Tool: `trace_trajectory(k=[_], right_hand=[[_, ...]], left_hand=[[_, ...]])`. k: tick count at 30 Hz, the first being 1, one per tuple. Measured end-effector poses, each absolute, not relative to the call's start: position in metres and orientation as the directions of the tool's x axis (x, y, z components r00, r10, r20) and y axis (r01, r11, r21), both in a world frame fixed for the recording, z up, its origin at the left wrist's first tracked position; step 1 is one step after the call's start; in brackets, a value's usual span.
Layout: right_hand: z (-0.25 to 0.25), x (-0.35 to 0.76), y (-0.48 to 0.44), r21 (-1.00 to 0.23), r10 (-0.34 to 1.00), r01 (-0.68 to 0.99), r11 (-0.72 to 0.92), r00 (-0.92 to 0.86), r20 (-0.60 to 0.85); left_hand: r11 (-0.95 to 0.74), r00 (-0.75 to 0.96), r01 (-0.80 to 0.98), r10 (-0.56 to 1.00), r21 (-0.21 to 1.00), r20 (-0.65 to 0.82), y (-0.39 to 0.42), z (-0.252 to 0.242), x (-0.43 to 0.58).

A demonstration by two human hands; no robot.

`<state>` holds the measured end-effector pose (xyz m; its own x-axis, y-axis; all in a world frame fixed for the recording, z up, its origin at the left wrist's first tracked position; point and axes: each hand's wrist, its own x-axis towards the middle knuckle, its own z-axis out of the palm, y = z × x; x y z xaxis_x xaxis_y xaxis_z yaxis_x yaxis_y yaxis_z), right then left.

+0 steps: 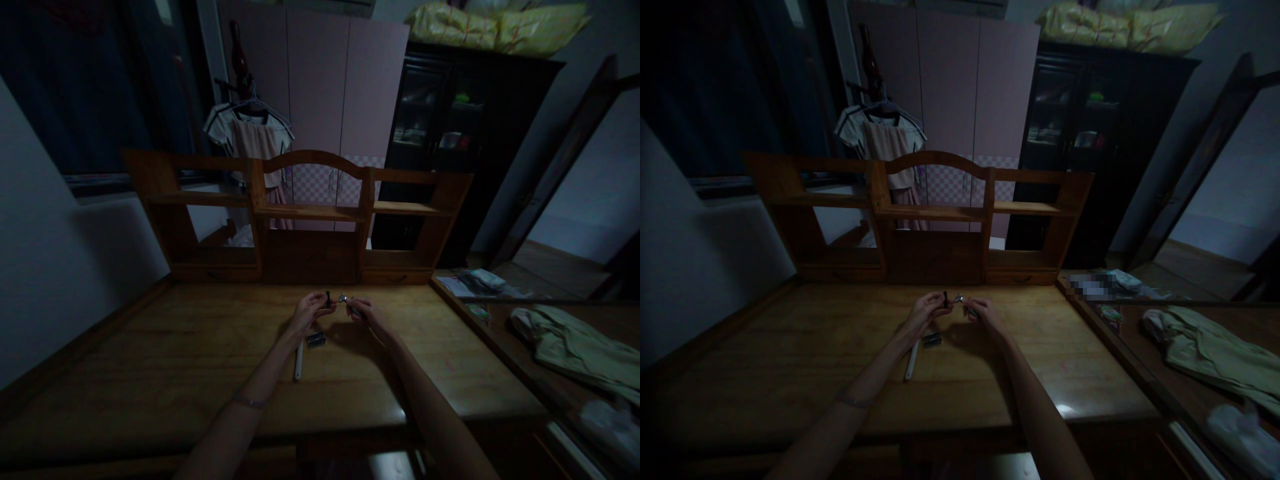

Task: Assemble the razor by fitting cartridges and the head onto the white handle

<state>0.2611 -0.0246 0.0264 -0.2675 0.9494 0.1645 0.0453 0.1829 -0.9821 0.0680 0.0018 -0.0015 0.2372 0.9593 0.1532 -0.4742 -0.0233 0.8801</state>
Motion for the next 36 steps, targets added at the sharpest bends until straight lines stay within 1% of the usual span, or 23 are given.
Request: trace_trajectory(k=[10, 14, 19, 27, 32, 34, 36], right_hand=[[0.0263, 0.2612, -0.0257, -0.984, 0.947, 0.034, 0.176, -0.277, 0.16], [0.0251, 0.2618, -0.0251, -0.985, 0.946, 0.046, 0.168, -0.289, 0.148], [0.0261, 0.2613, -0.024, -0.986, 0.943, 0.013, 0.169, -0.295, 0.157], [0.0262, 0.2612, -0.0244, -0.985, 0.947, 0.002, 0.173, -0.277, 0.166], [0.0252, 0.2569, -0.0235, -0.983, 0.955, -0.046, 0.178, -0.234, 0.184], [0.0251, 0.2545, -0.023, -0.983, 0.958, -0.022, 0.181, -0.22, 0.181], [0.024, 0.2525, -0.0221, -0.975, 0.952, 0.021, 0.219, -0.224, 0.209]], left_hand=[[-0.058, 0.25, -0.465, 0.949, 0.884, 0.194, 0.0006, 0.0015, 0.0685], [-0.062, 0.243, -0.454, 0.951, 0.889, 0.191, 0.0007, 0.0008, 0.069], [-0.055, 0.243, -0.45, 0.953, 0.891, 0.182, 0.0008, 0.0011, 0.0696], [-0.043, 0.251, -0.401, 0.956, 0.915, 0.155, -0.0024, 0.0042, 0.0696], [-0.032, 0.28, -0.367, 0.949, 0.93, 0.143, -0.0042, 0.0053, 0.0708], [-0.023, 0.309, -0.342, 0.942, 0.939, 0.135, -0.0049, 0.0052, 0.0717], [-0.032, 0.329, -0.319, 0.934, 0.947, 0.143, -0.0059, 0.0045, 0.0725]])
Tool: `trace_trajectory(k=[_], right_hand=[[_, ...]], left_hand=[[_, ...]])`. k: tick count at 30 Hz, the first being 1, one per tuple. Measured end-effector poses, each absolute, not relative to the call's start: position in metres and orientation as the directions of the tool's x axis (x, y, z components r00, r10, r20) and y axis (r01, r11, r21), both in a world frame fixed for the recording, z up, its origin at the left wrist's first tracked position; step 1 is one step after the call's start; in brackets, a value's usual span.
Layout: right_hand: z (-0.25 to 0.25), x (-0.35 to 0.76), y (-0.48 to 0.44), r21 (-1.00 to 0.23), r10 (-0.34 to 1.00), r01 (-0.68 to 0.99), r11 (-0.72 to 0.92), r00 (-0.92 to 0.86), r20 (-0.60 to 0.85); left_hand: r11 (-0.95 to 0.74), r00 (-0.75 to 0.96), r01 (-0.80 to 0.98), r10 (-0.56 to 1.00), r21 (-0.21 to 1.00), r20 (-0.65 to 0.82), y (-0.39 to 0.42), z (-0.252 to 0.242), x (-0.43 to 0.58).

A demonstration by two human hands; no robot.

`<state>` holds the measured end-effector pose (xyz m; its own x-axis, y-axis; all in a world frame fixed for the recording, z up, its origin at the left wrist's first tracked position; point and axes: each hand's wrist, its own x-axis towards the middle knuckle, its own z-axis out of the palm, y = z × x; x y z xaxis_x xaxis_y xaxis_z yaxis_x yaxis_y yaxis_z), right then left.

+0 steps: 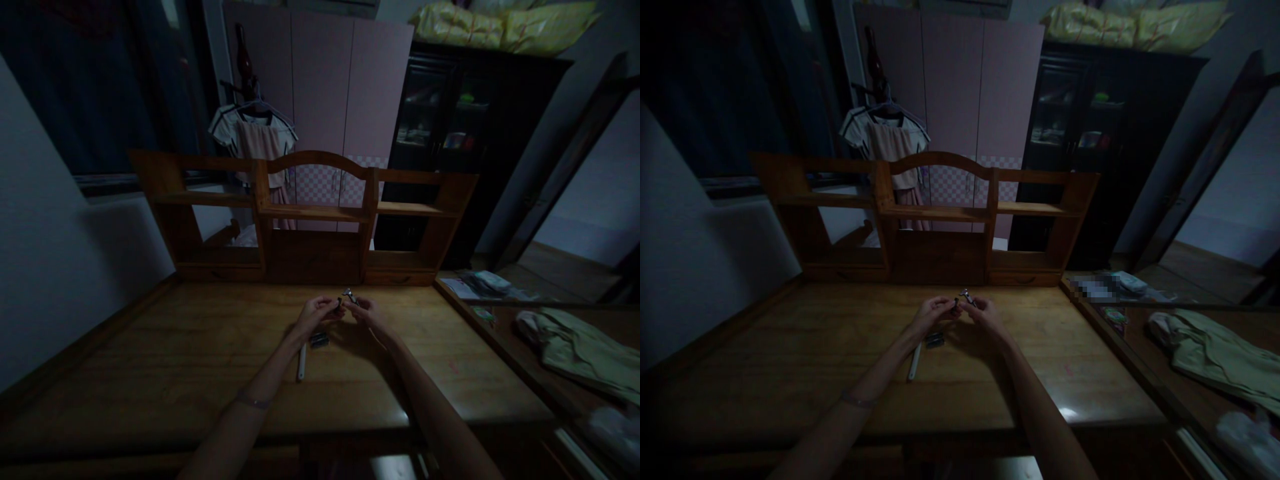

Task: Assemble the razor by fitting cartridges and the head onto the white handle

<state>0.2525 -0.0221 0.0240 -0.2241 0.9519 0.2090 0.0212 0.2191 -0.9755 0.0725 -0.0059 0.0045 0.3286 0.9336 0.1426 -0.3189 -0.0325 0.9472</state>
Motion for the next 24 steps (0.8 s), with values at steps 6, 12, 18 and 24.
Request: trace_trajectory(k=[6, 12, 18, 24], right_hand=[[0.011, 0.252, -0.013, -0.954, 0.947, 0.097, 0.283, -0.19, 0.261], [0.0, 0.256, -0.004, -0.945, 0.947, 0.151, 0.291, -0.185, 0.262], [-0.001, 0.256, -0.003, -0.939, 0.937, 0.146, 0.313, -0.209, 0.28], [0.004, 0.256, -0.008, -0.961, 0.972, 0.149, 0.232, -0.067, 0.225]], left_hand=[[-0.095, 0.356, -0.247, 0.917, 0.964, 0.181, -0.006, 0.0, 0.074], [-0.096, 0.336, -0.194, 0.929, 0.976, 0.158, -0.004, -0.004, 0.075], [-0.109, 0.318, -0.183, 0.934, 0.977, 0.163, -0.003, -0.007, 0.077], [-0.23, 0.312, 0.003, 0.925, 0.973, 0.218, 0.006, 0.004, 0.054]])
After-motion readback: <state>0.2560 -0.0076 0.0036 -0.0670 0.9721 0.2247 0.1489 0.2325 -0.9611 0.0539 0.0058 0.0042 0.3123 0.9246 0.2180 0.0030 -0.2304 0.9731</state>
